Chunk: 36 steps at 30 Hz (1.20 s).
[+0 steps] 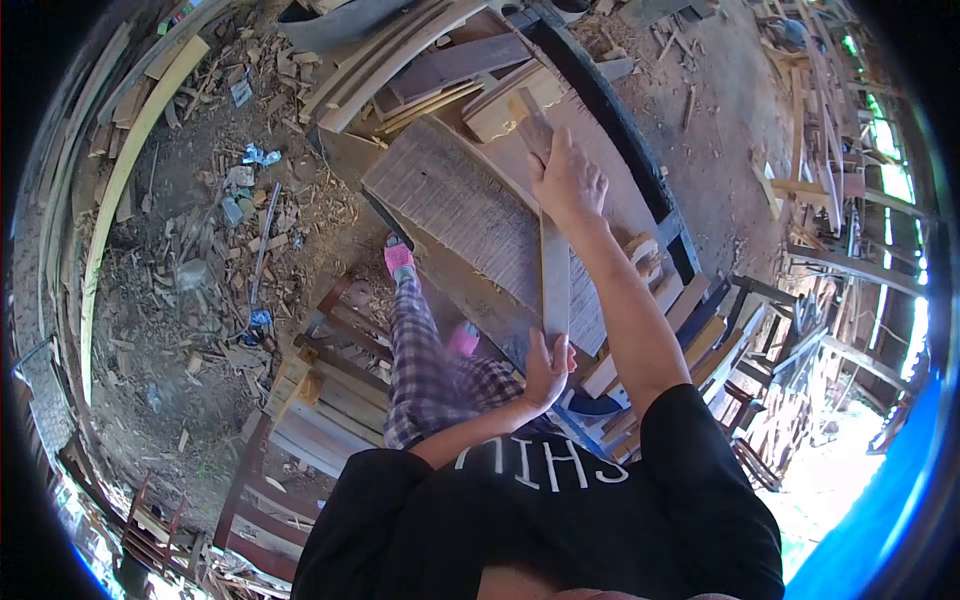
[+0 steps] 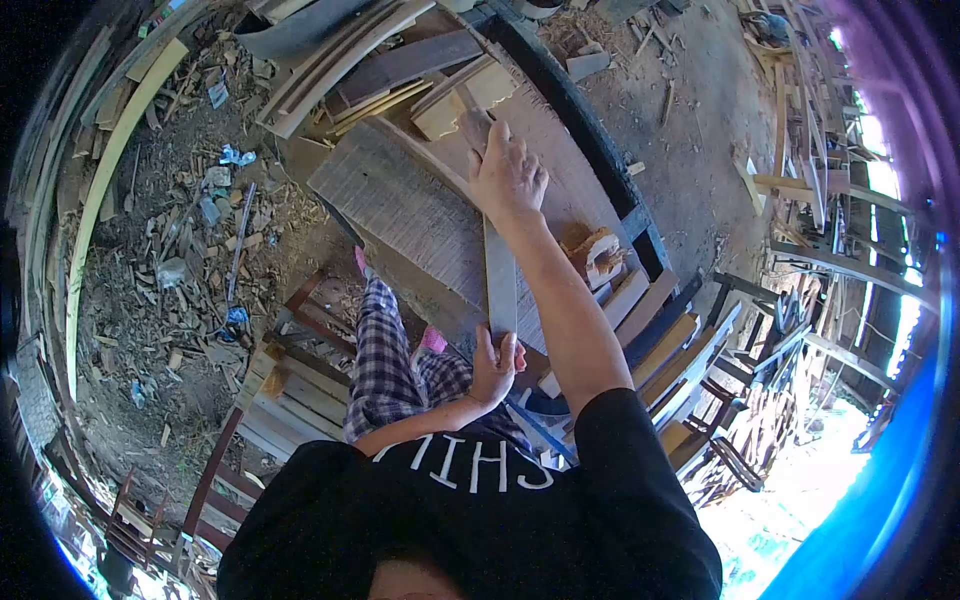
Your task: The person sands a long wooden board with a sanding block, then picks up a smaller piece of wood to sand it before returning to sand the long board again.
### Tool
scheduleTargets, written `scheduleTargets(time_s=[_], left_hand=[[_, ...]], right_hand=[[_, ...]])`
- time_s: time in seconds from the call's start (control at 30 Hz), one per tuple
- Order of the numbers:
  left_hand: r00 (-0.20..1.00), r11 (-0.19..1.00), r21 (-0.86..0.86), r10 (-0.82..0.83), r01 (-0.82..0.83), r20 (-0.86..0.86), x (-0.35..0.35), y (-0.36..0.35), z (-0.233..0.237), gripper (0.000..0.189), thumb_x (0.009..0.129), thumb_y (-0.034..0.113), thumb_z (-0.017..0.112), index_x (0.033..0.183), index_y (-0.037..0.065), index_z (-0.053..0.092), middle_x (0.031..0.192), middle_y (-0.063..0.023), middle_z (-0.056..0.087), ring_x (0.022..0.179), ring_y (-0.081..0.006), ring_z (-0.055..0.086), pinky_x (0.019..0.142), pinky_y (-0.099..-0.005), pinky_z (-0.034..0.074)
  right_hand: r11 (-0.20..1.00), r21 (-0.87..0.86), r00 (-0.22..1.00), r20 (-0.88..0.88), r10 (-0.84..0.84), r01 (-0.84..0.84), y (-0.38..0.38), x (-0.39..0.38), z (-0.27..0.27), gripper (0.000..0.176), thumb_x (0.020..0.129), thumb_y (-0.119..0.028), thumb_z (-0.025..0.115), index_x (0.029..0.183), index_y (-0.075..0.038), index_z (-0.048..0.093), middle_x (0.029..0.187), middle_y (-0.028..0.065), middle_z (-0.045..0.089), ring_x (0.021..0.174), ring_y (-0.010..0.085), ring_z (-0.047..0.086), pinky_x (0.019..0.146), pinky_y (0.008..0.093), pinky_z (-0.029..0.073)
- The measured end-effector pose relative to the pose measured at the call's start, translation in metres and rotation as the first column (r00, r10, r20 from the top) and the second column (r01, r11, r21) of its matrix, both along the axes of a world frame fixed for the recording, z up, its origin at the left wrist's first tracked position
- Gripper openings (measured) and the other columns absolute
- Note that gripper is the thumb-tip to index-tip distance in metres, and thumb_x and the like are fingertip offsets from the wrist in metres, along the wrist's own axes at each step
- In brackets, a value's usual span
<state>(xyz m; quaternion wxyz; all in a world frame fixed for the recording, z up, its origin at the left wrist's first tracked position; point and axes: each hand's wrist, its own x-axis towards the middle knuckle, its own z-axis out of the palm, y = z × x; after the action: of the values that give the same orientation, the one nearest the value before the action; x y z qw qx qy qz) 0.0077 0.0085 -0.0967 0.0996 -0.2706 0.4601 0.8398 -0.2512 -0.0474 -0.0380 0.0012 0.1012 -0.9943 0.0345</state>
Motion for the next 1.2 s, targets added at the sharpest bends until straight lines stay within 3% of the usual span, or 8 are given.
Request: scheduleTargets(time_s=[0.2,0.27,0.5,0.63,0.73,0.97,1.1,1.2], left_hand=[[0.996,1.0,0.0,0.025,-0.025,-0.091,0.004,0.006,-0.013,0.023,0.105,0.02,0.048,0.114,0.005,0.034,0.081,-0.0055,0.057,0.06,-0.0086,0.056,0.055,-0.0237,0.05],[0.989,0.995,-0.091,0.03,-0.043,-0.144,0.006,0.009,-0.015,0.026,0.105,0.021,0.048,0.116,0.003,0.034,0.081,-0.0057,0.057,0.06,-0.0099,0.056,0.055,-0.0242,0.05],[1.0,1.0,-0.017,0.008,-0.008,0.016,-0.003,0.0,0.002,0.023,0.104,0.021,0.051,0.103,0.003,0.037,0.073,-0.006,0.059,0.055,-0.012,0.058,0.051,-0.0274,0.05],[0.999,1.0,-0.002,0.006,-0.007,-0.034,-0.004,-0.004,0.005,0.023,0.104,0.022,0.051,0.104,0.003,0.037,0.072,-0.0052,0.058,0.055,-0.0119,0.057,0.052,-0.0282,0.05],[0.997,0.998,-0.059,-0.019,0.014,-0.075,-0.008,-0.008,0.006,0.022,0.104,0.021,0.049,0.106,0.003,0.036,0.07,-0.0053,0.057,0.055,-0.0113,0.056,0.053,-0.0269,0.049],[1.0,0.995,-0.097,-0.004,0.002,-0.016,-0.003,-0.002,0.005,0.023,0.103,0.02,0.052,0.102,0.003,0.036,0.07,-0.0073,0.06,0.053,-0.0142,0.059,0.05,-0.029,0.049],[0.997,0.995,-0.08,-0.061,0.057,-0.052,0.001,0.002,-0.005,0.02,0.105,0.021,0.046,0.109,0.005,0.035,0.076,-0.0046,0.055,0.056,-0.0093,0.054,0.051,-0.0252,0.048],[0.995,0.99,-0.138,0.027,-0.04,-0.094,0.003,0.003,-0.005,0.025,0.103,0.021,0.052,0.104,0.001,0.037,0.069,-0.0075,0.06,0.053,-0.0152,0.059,0.051,-0.0301,0.05]], right_hand=[[0.991,-0.096,0.996,0.0,0.091,-0.091,0.057,0.116,0.013,0.051,0.091,-0.034,0.064,0.127,-0.003,0.047,0.101,0.0258,0.063,0.088,0.0435,0.065,0.076,0.0522,0.052],[0.999,0.013,0.962,0.269,-0.051,0.05,0.057,0.126,0.02,0.055,0.091,-0.033,0.064,0.131,0.001,0.047,0.108,0.0214,0.062,0.1,0.0416,0.063,0.084,0.0509,0.051],[0.999,0.013,0.998,0.056,-0.04,0.039,0.001,-0.002,0.0,0.049,0.096,-0.038,0.056,0.134,-0.009,0.048,0.118,0.0242,0.06,0.106,0.0435,0.061,0.087,0.0556,0.048],[0.988,-0.138,0.996,0.048,0.077,-0.069,0.056,0.112,0.014,0.055,0.09,-0.034,0.065,0.131,-0.002,0.045,0.104,0.0276,0.064,0.092,0.0458,0.064,0.08,0.0555,0.05],[0.994,-0.077,0.994,0.077,0.08,-0.074,0.059,0.123,0.019,0.054,0.089,-0.031,0.067,0.128,0.001,0.048,0.103,0.0273,0.064,0.087,0.0455,0.065,0.078,0.0535,0.052],[0.999,0.007,0.996,0.083,-0.037,0.037,0.005,-0.002,0.004,0.051,0.092,-0.035,0.062,0.132,-0.007,0.048,0.106,0.0217,0.063,0.096,0.0421,0.063,0.081,0.0537,0.051],[0.995,-0.065,0.996,0.057,0.073,-0.07,0.062,0.117,0.012,0.054,0.09,-0.033,0.065,0.131,-0.002,0.049,0.105,0.0218,0.063,0.096,0.0394,0.064,0.079,0.0505,0.052],[0.994,-0.017,0.994,0.03,0.107,-0.107,0.064,0.123,0.01,0.055,0.088,-0.031,0.068,0.128,0.001,0.048,0.099,0.0235,0.064,0.083,0.0414,0.066,0.069,0.0495,0.053]])
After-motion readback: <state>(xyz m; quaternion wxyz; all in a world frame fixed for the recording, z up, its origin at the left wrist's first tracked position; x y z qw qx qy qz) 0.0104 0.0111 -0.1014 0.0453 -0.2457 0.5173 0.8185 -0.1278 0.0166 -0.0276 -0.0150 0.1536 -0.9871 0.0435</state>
